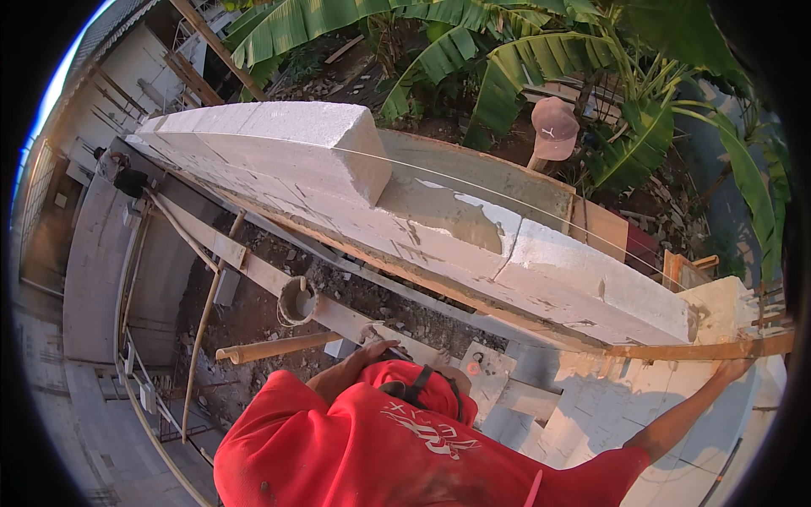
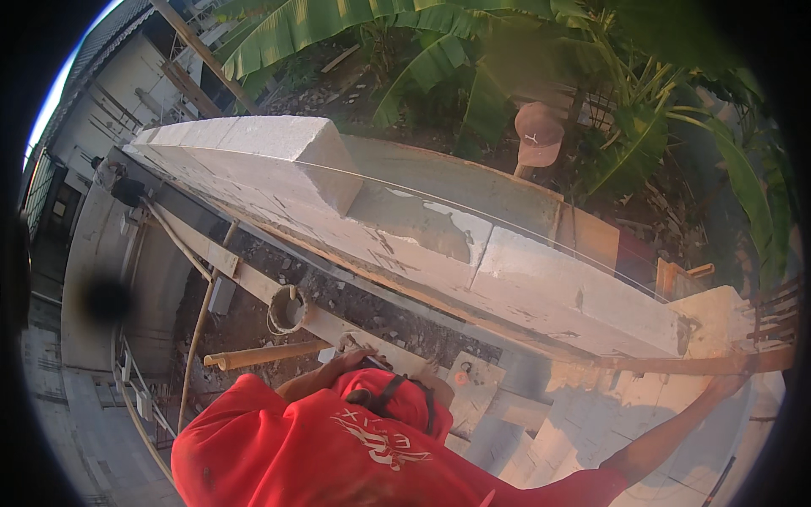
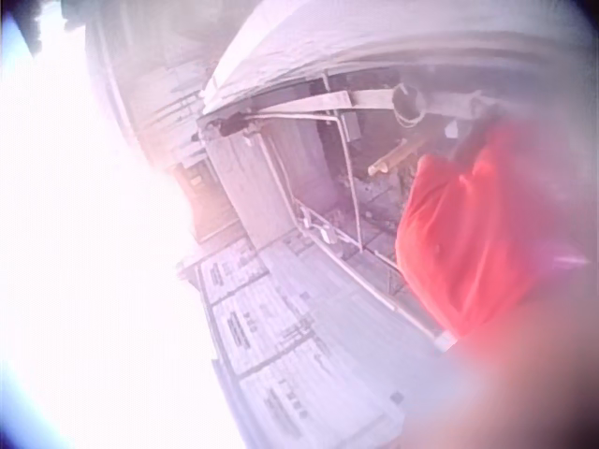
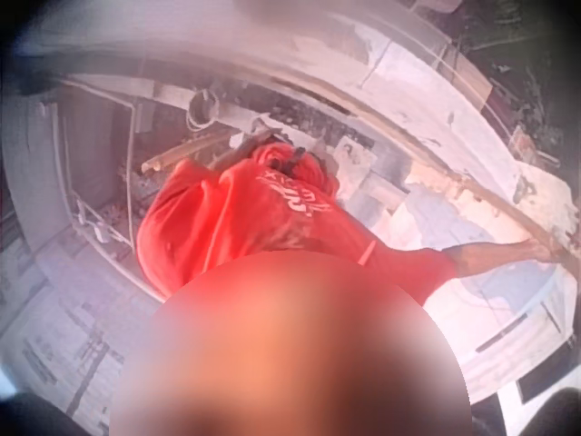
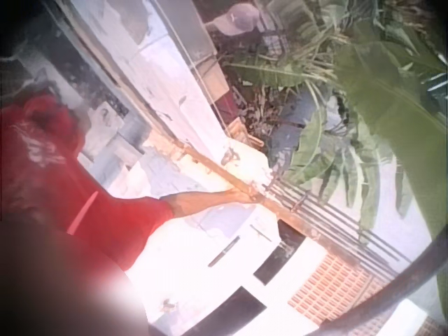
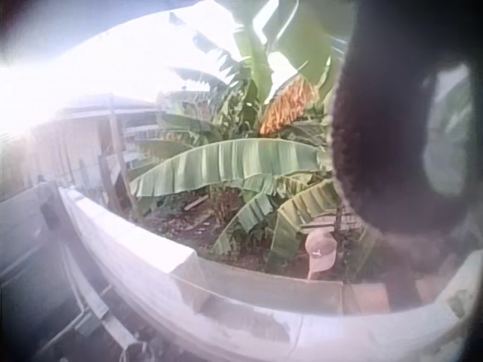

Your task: The person applies cement mortar to a wall using a trowel, then places white blocks onto the mortar bed and taps them into position with a hammer. The person repeats this process along the wall.

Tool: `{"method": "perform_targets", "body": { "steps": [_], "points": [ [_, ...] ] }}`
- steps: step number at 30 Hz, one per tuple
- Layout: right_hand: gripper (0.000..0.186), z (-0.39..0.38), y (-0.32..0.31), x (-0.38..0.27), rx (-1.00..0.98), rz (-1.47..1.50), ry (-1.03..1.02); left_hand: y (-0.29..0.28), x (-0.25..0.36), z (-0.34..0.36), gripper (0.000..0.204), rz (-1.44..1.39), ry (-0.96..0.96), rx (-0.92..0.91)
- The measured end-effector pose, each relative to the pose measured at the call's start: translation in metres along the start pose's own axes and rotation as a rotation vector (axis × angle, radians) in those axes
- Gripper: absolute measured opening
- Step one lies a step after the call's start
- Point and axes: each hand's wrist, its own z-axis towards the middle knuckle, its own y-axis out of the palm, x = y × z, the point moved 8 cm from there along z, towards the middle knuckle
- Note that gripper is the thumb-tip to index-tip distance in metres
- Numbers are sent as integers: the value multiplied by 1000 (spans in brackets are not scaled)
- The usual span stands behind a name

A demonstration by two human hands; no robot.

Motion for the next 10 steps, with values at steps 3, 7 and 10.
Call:
{"method": "perform_targets", "body": {
  "steps": [3,7,10],
  "points": [
    [50,13,-18,17,-1,2,58,1,0,4,47,-69,-7,18],
    [63,19,-13,18,-113,-1,56,-7,-13,16,49,-73,-82,47],
    [76,2,5,10,-107,-46,66,-12,-10,24,50,29,-45,71]
  ]
}}
